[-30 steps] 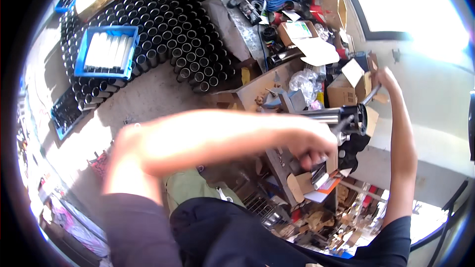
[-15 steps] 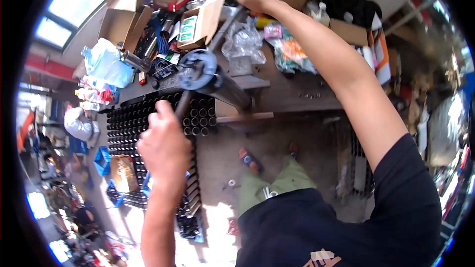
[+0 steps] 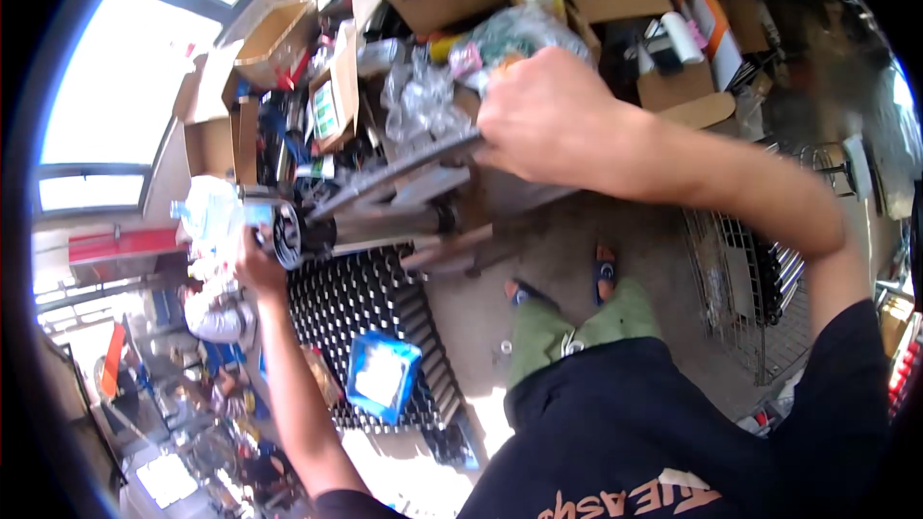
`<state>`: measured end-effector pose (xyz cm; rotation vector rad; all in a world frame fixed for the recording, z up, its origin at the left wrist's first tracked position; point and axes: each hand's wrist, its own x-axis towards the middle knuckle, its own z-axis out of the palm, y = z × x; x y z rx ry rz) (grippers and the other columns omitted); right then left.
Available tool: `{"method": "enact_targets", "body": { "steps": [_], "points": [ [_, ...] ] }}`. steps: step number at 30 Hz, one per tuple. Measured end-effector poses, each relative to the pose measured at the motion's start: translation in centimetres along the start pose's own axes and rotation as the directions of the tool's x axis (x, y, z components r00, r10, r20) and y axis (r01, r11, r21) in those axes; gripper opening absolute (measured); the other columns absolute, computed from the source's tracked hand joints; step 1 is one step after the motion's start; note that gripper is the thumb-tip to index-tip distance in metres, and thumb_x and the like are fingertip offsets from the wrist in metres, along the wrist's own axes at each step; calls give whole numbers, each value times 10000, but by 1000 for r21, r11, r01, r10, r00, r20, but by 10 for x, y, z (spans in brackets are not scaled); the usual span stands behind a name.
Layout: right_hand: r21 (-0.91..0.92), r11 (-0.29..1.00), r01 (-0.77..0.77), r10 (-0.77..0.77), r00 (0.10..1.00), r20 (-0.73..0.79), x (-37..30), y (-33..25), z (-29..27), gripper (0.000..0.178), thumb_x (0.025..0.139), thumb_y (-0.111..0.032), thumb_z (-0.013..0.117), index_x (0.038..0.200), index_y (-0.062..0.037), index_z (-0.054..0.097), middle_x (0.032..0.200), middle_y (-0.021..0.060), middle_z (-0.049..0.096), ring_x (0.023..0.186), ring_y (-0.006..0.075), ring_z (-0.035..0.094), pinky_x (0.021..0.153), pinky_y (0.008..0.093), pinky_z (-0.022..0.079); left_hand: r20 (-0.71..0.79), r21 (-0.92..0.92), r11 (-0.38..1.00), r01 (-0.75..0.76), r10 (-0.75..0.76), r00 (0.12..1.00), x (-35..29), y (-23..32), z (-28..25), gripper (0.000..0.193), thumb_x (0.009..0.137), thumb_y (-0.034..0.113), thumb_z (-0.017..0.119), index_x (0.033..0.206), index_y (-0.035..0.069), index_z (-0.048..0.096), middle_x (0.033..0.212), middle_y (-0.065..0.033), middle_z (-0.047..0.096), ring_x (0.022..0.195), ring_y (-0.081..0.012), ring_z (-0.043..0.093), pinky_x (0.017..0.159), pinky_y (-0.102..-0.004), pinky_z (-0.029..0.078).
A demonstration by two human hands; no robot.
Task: The person secures metal tubes in a vice, attaches end pieces by tightening a lever handle, and transfers the finished units into a wire transport basket.
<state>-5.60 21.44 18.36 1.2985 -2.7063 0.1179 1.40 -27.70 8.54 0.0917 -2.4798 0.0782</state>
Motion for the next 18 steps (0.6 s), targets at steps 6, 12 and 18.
{"method": "enact_targets", "body": {
  "steps": [6,12,18],
  "points": [
    [529,836,-147,-229,782,579,58,38,10,561,728,-450,762,872,89,699,855,227,716,817,339,699,704,432,547,-427,-24,999,38,-45,903,-12,5,38,382,877,396,766,754,63,625,670,-111,615,581,-333,587,541,-430,463],
    [760,99,-643,-238,726,645,-57,-105,72,506,883,-469,713,611,-53,615,582,4,583,523,114,512,499,337,415,-546,-352,855,-380,142,826,86,40,56,524,983,391,604,638,48,410,582,-73,342,527,-275,370,528,-436,289],
    [890,-224,-397,281,848,449,-61,-330,127,522,1007,-404,574,650,-36,476,560,16,398,574,130,416,580,355,361,-712,-506,480,-716,236,661,154,86,71,377,886,337,589,760,-16,555,726,-179,546,724,-397,555,716,-490,473]
  ]
}}
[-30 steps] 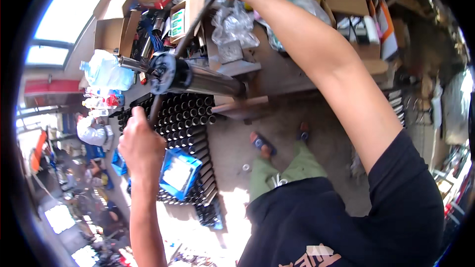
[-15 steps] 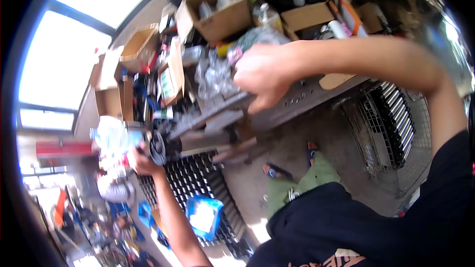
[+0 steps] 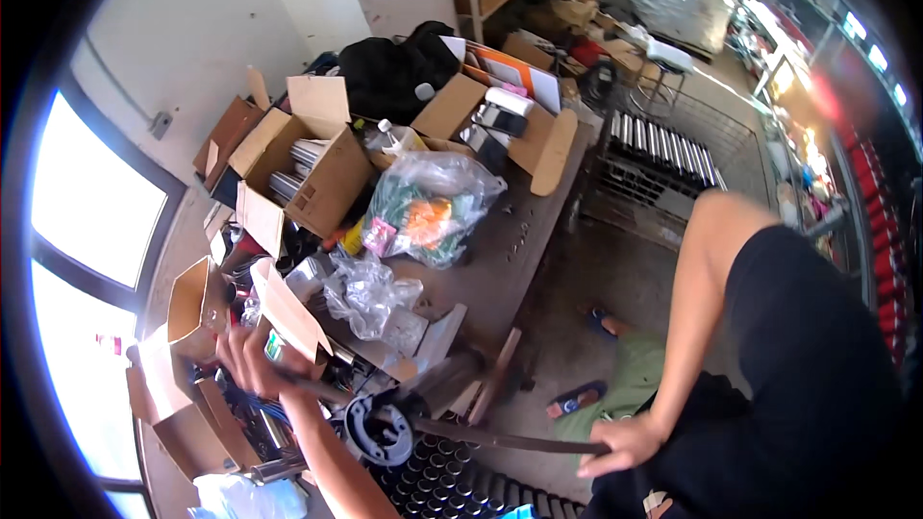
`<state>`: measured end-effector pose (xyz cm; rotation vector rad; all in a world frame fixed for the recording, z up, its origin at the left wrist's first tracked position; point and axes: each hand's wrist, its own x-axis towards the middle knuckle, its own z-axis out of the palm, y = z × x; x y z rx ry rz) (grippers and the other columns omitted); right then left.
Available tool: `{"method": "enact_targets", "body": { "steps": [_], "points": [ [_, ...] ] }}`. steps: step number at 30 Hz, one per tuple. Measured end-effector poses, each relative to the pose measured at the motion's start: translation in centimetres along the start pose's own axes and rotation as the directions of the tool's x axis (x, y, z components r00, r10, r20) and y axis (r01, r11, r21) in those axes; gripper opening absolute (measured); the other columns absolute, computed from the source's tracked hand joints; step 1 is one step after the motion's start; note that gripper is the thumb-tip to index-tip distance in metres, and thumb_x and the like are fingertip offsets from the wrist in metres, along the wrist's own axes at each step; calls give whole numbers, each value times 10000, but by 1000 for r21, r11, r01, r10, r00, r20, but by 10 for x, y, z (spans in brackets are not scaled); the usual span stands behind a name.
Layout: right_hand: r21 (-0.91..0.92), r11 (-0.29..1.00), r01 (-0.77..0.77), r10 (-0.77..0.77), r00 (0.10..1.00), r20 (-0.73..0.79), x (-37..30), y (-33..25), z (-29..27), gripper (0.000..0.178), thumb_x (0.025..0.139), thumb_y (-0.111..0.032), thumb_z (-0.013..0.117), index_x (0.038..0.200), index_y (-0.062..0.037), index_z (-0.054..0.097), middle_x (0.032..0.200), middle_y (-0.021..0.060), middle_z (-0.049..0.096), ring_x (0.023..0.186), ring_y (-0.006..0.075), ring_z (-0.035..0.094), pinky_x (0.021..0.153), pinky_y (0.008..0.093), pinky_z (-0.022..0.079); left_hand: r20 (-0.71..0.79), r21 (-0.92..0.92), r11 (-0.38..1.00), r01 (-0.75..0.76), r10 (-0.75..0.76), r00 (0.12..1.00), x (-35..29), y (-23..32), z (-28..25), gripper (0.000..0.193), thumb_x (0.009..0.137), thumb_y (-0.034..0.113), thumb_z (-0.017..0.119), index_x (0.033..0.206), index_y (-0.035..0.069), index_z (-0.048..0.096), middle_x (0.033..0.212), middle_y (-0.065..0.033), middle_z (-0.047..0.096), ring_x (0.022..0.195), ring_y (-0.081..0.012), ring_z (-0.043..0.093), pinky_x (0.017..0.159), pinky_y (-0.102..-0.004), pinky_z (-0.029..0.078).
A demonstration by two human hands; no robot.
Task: The person secures metal tubes in a vice, attaches end pieces by tightening a lever handle, and transfers the finished units into a wire transport basket.
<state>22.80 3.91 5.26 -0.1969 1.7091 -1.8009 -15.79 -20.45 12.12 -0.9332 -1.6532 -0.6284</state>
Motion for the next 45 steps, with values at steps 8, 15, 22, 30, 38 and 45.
{"method": "enact_targets", "body": {
  "steps": [8,15,22,30,38,45],
  "points": [
    [298,924,240,-146,941,-304,105,20,156,425,999,-285,586,676,-25,494,577,13,368,576,110,363,552,332,305,338,97,991,92,-119,934,53,54,30,556,778,227,754,1261,45,547,1160,-187,567,1066,-363,561,871,-449,490],
    [-222,753,620,-658,702,-271,137,-23,4,325,790,-78,623,1110,-27,603,1022,103,545,917,252,564,831,374,465,623,73,-616,785,-586,-518,-129,218,-186,455,1031,477,457,1168,68,600,832,-48,646,690,-106,598,586,-238,484],
    [-768,-456,449,-739,289,608,327,-224,-195,253,760,-246,734,989,-163,664,1065,72,655,1063,276,589,957,446,399,212,458,32,889,-974,-74,-7,326,-174,250,799,240,753,934,62,643,669,-121,608,640,-218,642,584,-362,495],
    [-833,-387,395,-540,635,552,387,-231,-269,197,857,-322,698,862,-135,761,800,157,687,817,356,685,745,464,538,-222,952,-165,257,-952,209,10,278,-92,224,882,247,556,859,71,694,836,-205,732,790,-357,743,712,-475,599],
    [-958,-281,-57,-667,729,152,192,-168,-277,290,839,-359,642,983,-133,753,946,192,722,897,359,707,799,460,569,187,935,342,99,-708,681,-53,204,-161,258,844,366,660,777,118,650,693,-139,677,636,-334,687,592,-464,547],
    [-894,-141,-426,-680,698,-226,81,-156,-227,338,814,-413,688,1033,-171,777,1031,176,733,962,373,710,881,483,565,305,796,605,27,-439,845,-65,131,-155,432,673,491,812,861,161,607,803,-65,671,741,-322,704,615,-478,555]
  ]
}}
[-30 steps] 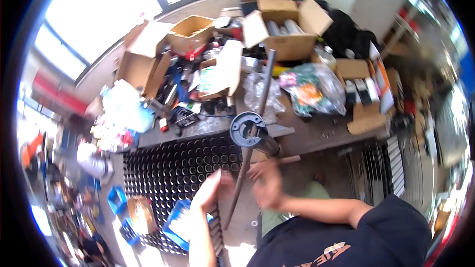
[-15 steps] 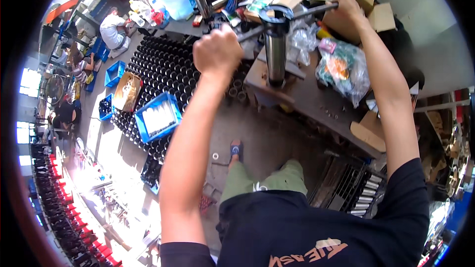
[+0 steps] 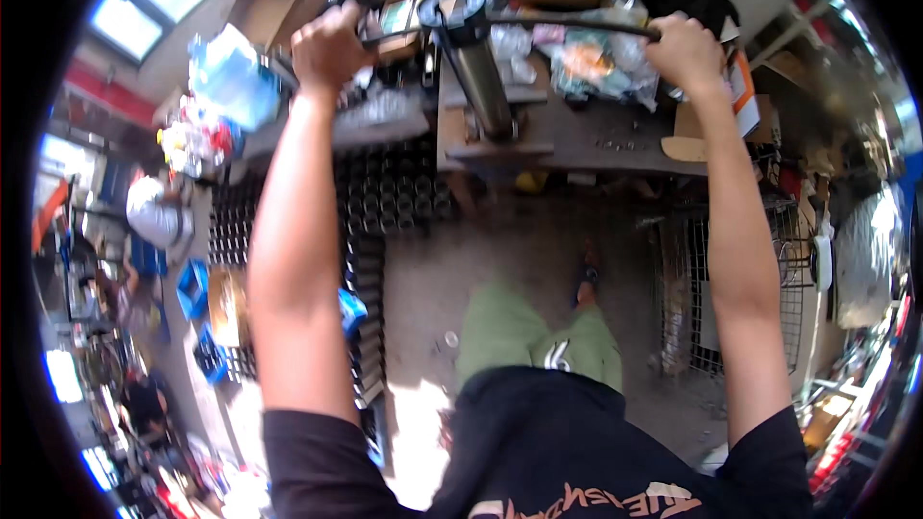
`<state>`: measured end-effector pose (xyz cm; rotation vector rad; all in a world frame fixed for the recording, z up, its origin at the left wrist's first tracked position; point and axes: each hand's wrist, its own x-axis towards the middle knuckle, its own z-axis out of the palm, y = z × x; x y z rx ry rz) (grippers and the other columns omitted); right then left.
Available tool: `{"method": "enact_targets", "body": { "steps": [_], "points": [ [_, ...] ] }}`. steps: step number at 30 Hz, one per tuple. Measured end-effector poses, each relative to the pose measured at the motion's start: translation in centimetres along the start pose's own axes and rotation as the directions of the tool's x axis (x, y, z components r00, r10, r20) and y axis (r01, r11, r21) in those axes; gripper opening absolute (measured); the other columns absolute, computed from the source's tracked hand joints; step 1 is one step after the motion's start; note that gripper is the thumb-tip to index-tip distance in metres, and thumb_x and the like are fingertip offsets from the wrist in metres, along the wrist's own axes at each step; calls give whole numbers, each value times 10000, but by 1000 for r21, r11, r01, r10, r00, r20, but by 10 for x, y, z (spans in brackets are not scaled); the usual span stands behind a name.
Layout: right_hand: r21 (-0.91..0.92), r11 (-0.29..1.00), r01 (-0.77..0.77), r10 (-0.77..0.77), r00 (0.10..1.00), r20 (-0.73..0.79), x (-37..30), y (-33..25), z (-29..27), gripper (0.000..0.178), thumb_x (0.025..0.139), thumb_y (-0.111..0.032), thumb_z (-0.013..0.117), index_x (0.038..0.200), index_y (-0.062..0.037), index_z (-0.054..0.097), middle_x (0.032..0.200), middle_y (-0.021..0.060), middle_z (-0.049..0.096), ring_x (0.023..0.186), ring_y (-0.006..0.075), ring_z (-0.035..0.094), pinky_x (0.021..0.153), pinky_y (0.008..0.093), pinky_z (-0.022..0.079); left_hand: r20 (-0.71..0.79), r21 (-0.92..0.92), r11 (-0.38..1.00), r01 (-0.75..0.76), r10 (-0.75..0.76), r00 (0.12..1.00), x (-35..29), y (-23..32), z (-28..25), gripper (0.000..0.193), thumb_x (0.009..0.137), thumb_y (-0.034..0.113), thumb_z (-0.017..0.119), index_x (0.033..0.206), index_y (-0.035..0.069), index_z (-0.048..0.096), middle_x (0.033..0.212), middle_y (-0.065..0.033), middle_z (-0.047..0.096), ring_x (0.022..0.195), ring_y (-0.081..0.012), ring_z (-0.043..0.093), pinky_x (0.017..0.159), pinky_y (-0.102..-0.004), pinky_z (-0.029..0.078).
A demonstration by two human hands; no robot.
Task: The person secures metal tubes in a vice, attaches end pieces by tightening a lever handle, and transfers the finished units into a wire transport basket.
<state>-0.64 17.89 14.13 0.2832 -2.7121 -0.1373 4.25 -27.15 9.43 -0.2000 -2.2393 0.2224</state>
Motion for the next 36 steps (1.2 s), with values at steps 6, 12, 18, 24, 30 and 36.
{"method": "enact_targets", "body": {
  "steps": [6,12,18,24,30,36],
  "points": [
    [26,983,-184,183,983,22,1,-11,-23,270,776,-299,662,955,-139,785,985,169,742,962,372,714,873,441,575,-59,-52,996,67,-70,996,6,8,14,292,841,412,663,752,139,608,710,-77,673,633,-324,683,553,-461,537],
    [-9,979,-204,204,978,33,-65,-33,-31,354,804,-394,682,1024,-127,759,1007,137,747,961,300,734,828,449,584,-152,-190,971,-145,117,981,22,-24,61,261,897,410,633,835,157,654,753,-86,699,669,-313,699,561,-439,540],
    [310,937,-160,237,944,-228,-113,-43,-36,166,691,-244,671,782,-128,747,751,110,717,751,287,715,785,427,496,-201,-148,974,-172,141,969,17,-21,59,546,874,221,669,1342,-30,541,1288,-234,607,1202,-412,575,1005,-485,454],
    [465,867,-177,256,960,-112,-68,4,-22,97,617,-236,747,636,-141,736,625,36,660,761,216,678,867,361,445,-4,-559,436,-706,849,528,39,221,-72,356,703,296,746,972,126,585,934,-72,598,905,-279,622,738,-429,516],
    [462,887,10,216,875,-434,-48,94,-58,80,560,-146,740,599,-194,688,632,3,628,765,183,624,818,341,441,985,-91,867,-489,150,82,90,192,51,948,403,672,900,1061,5,759,1101,-188,724,1093,-345,669,1000,-390,495],
    [444,886,-132,327,857,-398,-99,253,6,288,721,-249,797,626,-89,577,625,53,557,675,283,566,658,423,409,998,-59,894,-444,40,-52,89,189,10,875,435,650,908,1076,76,754,1066,-93,755,986,-281,730,841,-395,573]
  ]
}}
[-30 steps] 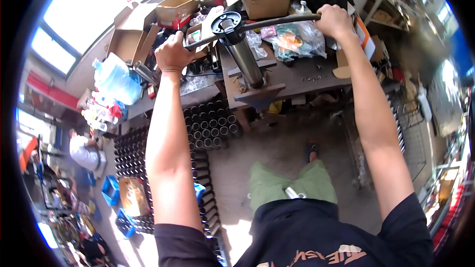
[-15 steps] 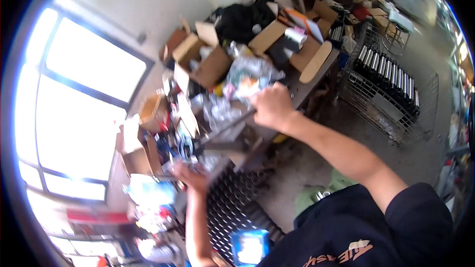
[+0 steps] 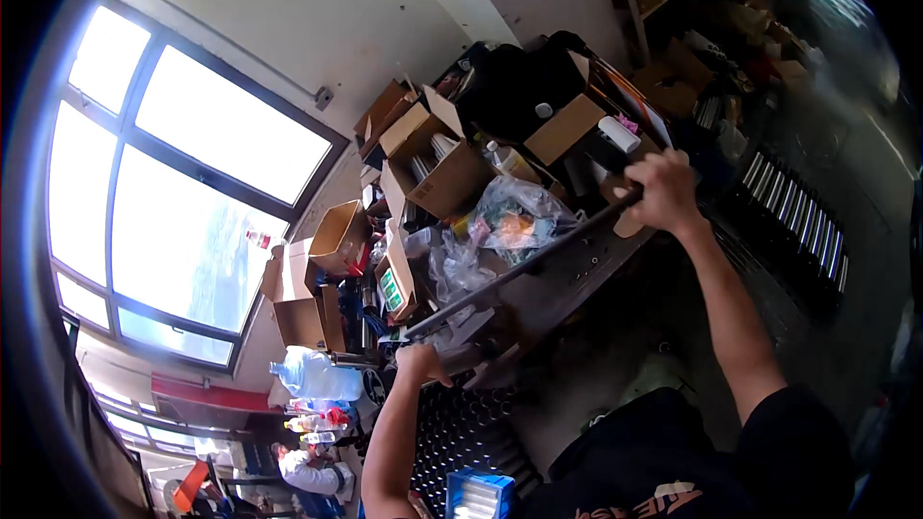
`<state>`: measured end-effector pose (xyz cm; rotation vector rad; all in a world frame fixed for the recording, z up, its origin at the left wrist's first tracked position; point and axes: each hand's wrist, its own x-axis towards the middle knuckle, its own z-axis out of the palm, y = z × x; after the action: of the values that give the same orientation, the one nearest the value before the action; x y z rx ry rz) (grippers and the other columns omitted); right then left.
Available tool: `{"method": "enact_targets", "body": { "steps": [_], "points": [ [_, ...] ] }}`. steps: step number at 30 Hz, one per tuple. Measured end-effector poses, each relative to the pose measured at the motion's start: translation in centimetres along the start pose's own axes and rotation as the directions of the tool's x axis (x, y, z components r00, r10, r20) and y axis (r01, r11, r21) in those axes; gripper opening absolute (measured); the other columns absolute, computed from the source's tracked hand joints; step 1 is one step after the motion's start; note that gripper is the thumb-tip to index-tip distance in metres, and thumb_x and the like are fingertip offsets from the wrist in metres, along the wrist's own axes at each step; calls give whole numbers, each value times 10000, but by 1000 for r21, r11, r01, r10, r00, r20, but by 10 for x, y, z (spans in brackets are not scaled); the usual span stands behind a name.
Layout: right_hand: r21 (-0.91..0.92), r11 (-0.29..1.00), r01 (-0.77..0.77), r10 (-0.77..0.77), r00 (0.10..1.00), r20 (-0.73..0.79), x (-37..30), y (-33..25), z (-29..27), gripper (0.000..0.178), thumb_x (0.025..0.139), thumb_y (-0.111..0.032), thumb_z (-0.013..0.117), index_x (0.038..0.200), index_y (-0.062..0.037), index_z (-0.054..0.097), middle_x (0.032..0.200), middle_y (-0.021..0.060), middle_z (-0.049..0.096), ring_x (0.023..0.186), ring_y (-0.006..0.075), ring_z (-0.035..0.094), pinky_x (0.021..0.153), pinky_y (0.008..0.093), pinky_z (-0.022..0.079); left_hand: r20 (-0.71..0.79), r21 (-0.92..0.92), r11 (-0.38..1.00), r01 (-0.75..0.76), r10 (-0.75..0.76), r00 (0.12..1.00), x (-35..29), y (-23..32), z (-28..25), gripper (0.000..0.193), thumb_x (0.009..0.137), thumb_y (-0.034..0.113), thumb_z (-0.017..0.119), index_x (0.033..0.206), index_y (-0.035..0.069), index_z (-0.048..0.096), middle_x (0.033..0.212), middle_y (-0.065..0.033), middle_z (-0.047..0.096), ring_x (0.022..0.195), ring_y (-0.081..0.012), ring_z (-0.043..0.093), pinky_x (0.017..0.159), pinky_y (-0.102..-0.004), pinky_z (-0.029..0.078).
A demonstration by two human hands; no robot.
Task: The person secures metal tubes in a vice, attaches end pieces by tightening a lever handle, and transfers the finished units into a wire transport basket.
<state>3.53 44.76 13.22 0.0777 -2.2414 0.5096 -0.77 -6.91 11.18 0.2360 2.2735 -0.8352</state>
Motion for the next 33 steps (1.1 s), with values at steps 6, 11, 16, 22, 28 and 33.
{"method": "enact_targets", "body": {
  "steps": [6,11,16,22,28,33],
  "points": [
    [-49,916,-397,332,686,647,-231,36,41,346,878,-399,718,747,-79,708,605,107,628,551,275,622,520,416,477,-214,-812,583,19,-329,920,-117,22,114,694,704,552,849,1137,48,648,942,-173,736,856,-344,720,754,-416,559],
    [-258,600,-757,589,200,783,-303,-43,125,440,914,-418,686,746,-11,679,611,87,593,573,239,574,578,421,436,-132,-508,-861,-36,36,991,-137,101,171,679,965,690,438,1245,91,590,910,-123,681,745,-257,663,680,-390,558],
    [-66,196,-978,359,9,933,-341,-43,240,258,934,-354,677,849,-112,654,636,-30,507,542,80,454,472,268,317,-525,126,-988,92,13,851,-131,131,99,856,914,823,299,1270,78,525,885,-141,631,739,-266,625,687,-402,542],
    [-188,150,-971,332,-130,934,-344,-58,259,276,910,-434,683,1018,-190,611,845,-53,611,699,79,553,583,285,410,-575,285,-955,84,-101,812,-128,119,86,922,889,851,301,1270,43,526,871,-154,599,721,-284,594,676,-431,522],
    [-161,224,-961,432,-50,900,-382,-7,196,508,898,-541,680,1184,-129,604,998,-15,635,808,99,584,589,267,436,-476,197,-976,-89,-175,862,-130,95,82,878,935,804,279,1218,14,536,922,-182,629,779,-304,650,644,-422,586],
    [-331,267,-905,619,-102,779,-462,93,128,360,915,-437,679,865,-87,612,645,9,567,456,117,489,379,283,336,-587,314,-943,-114,-286,758,-139,89,65,873,931,806,298,1243,19,514,932,-193,624,763,-306,645,665,-430,579]
  ]
}}
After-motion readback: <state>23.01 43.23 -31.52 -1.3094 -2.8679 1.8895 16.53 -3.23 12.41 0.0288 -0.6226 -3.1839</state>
